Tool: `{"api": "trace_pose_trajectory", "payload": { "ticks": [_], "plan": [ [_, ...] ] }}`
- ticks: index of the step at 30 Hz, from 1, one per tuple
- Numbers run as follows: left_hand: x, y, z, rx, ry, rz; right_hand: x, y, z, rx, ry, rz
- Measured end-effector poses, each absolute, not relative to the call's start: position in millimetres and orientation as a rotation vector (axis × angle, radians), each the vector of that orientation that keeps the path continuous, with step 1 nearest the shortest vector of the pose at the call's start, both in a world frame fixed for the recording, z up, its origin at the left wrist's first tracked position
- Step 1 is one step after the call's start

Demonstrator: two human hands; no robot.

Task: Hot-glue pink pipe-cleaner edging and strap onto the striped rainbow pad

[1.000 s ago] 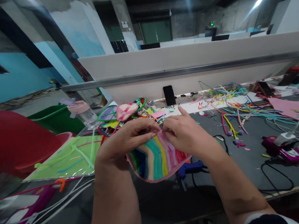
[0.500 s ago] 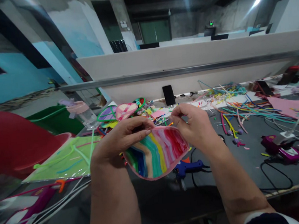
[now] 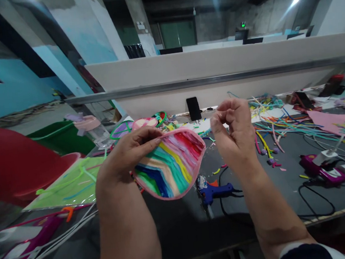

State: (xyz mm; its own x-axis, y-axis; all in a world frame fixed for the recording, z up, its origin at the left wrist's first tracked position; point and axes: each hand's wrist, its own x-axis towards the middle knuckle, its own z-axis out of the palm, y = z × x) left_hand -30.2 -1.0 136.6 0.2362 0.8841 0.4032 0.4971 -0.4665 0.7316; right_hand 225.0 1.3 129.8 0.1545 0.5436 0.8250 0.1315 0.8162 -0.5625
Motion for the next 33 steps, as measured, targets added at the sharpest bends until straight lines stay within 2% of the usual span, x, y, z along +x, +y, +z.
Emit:
{"api": "trace_pose_trajectory", "payload": {
  "ticks": [18,23,33],
  "plan": [
    [-42,9,129,1.818,1.296,1.403,214,-1,131,-0.354,-1.271,0.297],
    [-46,10,127,1.755,1.249,1.460,216,-1,129,-0.414,-1.354,0.315],
    [-34,-1,135,1.880,1.287,1.225,219,4,124,-0.661,-1.586,0.139]
  ]
}}
